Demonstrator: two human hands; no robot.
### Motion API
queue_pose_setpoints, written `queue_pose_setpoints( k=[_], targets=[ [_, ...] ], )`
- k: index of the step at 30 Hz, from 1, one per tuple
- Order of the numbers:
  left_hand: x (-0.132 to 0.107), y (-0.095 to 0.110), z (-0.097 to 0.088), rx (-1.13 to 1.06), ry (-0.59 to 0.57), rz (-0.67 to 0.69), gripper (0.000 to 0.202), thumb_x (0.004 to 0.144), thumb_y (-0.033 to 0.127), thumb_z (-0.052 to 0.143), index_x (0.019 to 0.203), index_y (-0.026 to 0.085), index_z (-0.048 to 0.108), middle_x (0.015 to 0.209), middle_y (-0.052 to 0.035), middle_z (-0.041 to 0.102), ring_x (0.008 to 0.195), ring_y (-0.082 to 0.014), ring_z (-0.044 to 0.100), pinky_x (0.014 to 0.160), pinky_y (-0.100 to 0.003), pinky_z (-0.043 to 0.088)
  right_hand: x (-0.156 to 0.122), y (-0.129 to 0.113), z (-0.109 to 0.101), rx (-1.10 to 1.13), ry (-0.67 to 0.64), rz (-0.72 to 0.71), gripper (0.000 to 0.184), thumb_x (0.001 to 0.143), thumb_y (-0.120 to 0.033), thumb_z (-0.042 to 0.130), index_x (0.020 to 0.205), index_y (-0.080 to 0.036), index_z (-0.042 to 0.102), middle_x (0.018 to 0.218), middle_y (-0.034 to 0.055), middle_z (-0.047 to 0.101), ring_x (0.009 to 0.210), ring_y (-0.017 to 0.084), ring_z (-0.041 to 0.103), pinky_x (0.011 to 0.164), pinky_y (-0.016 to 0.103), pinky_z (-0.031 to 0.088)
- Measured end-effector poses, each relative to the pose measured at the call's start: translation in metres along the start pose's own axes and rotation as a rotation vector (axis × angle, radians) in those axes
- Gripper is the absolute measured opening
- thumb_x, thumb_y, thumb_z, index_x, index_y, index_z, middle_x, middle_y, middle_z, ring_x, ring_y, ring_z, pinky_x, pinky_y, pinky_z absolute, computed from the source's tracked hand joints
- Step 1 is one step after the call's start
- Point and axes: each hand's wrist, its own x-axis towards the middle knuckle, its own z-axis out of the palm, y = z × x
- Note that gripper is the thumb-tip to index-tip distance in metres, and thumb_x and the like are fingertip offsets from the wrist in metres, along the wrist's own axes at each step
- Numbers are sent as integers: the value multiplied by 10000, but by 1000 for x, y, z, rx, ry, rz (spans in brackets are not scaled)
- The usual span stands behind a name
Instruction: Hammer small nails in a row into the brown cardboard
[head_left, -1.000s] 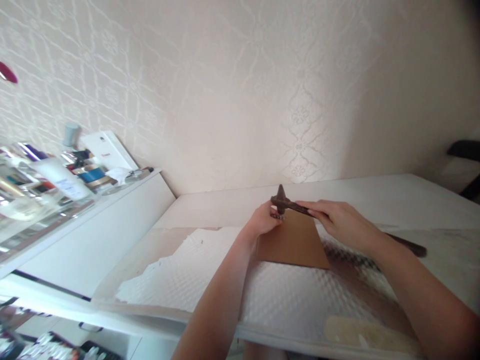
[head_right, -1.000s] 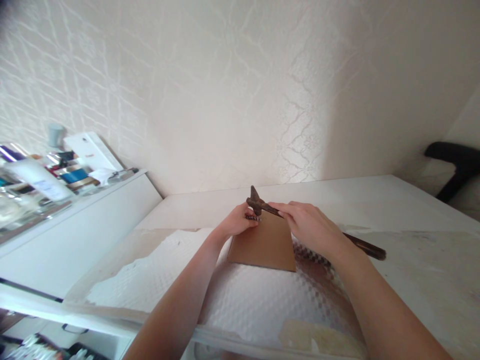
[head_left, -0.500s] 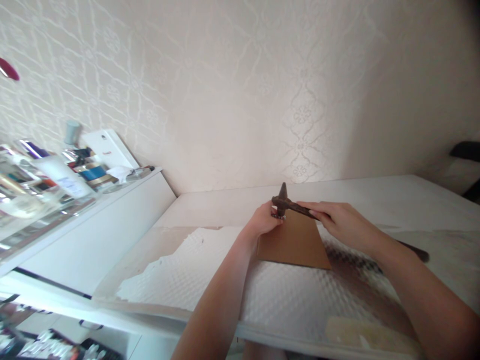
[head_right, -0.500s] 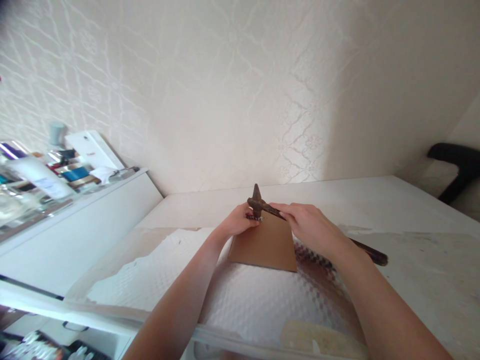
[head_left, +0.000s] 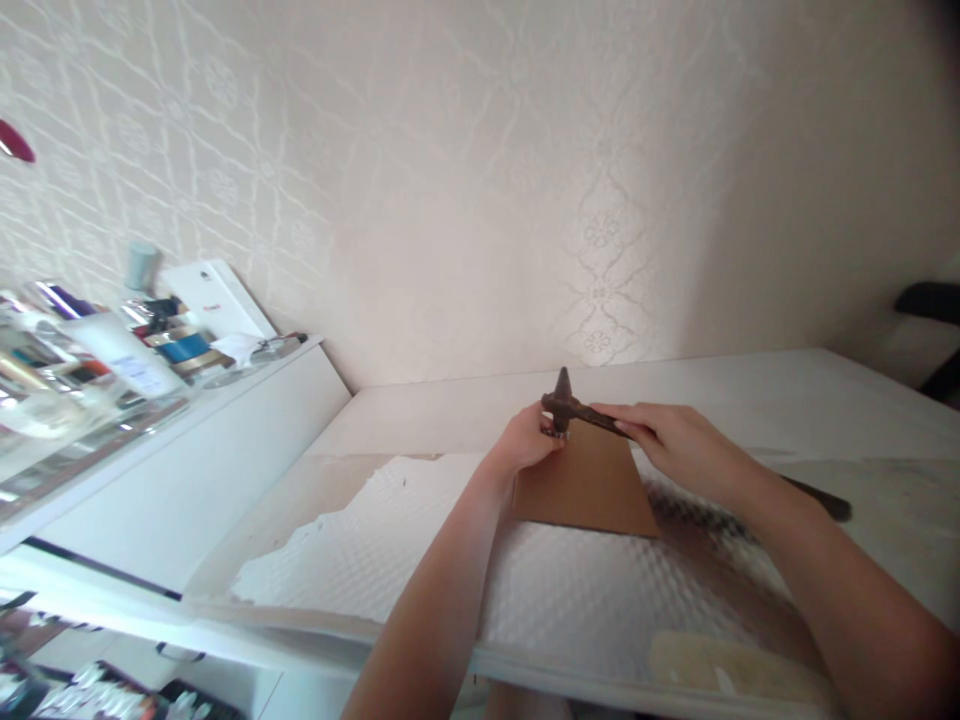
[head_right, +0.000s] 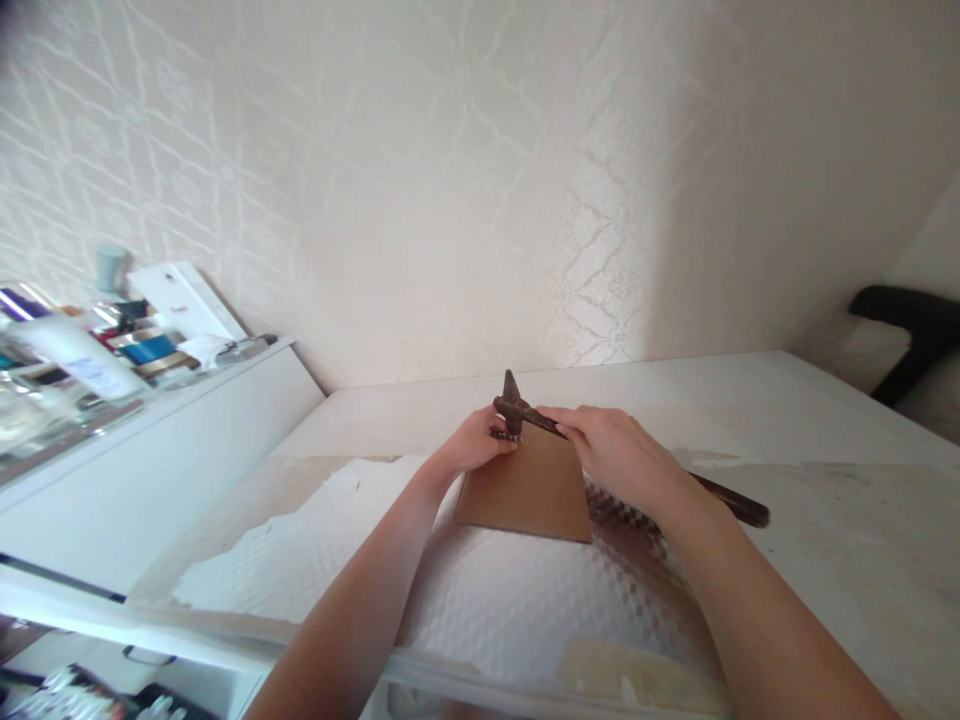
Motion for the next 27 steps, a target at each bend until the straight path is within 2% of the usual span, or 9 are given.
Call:
queue_pose_setpoints(
  k=[4, 9, 14, 22, 27],
  targets=[
    [-1, 0, 0, 5, 10, 13, 296, 673, 103, 630, 960, 123, 558, 826, -49, 636, 787, -171, 602, 734, -272, 456, 0, 1, 1, -30, -9, 20, 432, 895, -195, 357, 1279, -292, 530, 1021, 35, 687, 880, 189, 649, 745, 292, 509],
    [0, 0, 0, 50, -5, 23, 155, 676, 122, 624, 826, 126, 584, 809, -47, 632, 778, -170, 592, 725, -268, 454, 1, -2, 2, -4, -29, 8, 423, 898, -199, 355, 1266, -295, 541, 1033, 36, 683, 915, 193, 638, 775, 303, 499],
    [0, 0, 0, 48, 19, 23, 215, 667, 118, 631, 877, 119, 584, 798, -41, 624, 759, -163, 582, 719, -265, 454, 1, -4, 2, 13, -25, 31, 421, 899, -201, 346, 1259, -281, 549, 1062, 36, 676, 907, 188, 643, 774, 299, 503],
    [-1, -1, 0, 22, 18, 17, 319, 662, 112, 639, 976, 116, 582, 818, -44, 632, 769, -166, 584, 761, -288, 457, 1, -6, 3, 63, -10, 48, 411, 902, -209, 347, 1250, -271, 557, 1104, 13, 661, 999, 179, 614, 859, 303, 481],
    [0, -2, 0, 17, 17, 17, 320, 662, 112, 644, 973, 119, 573, 853, -60, 637, 789, -175, 590, 764, -294, 459, 1, -4, 3, 83, -24, 64, 405, 898, -220, 355, 1243, -266, 564, 1082, 14, 670, 998, 186, 614, 870, 315, 481]
  ],
)
